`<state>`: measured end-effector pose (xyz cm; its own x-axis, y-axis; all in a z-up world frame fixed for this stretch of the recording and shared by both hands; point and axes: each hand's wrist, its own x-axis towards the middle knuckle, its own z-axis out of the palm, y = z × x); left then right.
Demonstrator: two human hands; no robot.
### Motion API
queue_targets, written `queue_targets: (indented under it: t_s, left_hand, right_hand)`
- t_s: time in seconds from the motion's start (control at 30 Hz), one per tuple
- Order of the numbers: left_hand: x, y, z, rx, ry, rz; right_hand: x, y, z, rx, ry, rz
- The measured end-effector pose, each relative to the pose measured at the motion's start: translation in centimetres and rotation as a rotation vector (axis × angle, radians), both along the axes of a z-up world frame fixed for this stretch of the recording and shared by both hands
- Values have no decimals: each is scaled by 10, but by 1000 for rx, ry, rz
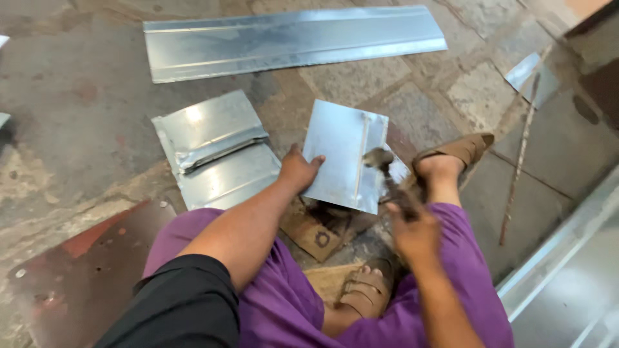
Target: The person shapes metal plates by striking them with a hammer on a stone block while sitting on the floor.
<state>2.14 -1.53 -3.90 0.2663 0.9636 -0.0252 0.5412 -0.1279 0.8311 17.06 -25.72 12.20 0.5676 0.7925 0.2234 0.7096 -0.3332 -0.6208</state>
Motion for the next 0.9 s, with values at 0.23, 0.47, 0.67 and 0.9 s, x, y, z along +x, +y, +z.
queue_targets:
  t_s: [0.23,0.47,0.67,0.9]
  left_hand:
    - [3,2,5,-58,-28,-9]
    - [-4,-2,14,-103,-60,-20]
    - [-1,0,12,-90,-29,-15]
    - [-2,-2,16,-135,-31,4]
  right_hand:
    - [41,-24,99,767,130,16]
    - [16,-6,18,615,119,53]
    - [7,-2,-9,-155,71,-63]
    - [30,-33,83,730,403,163]
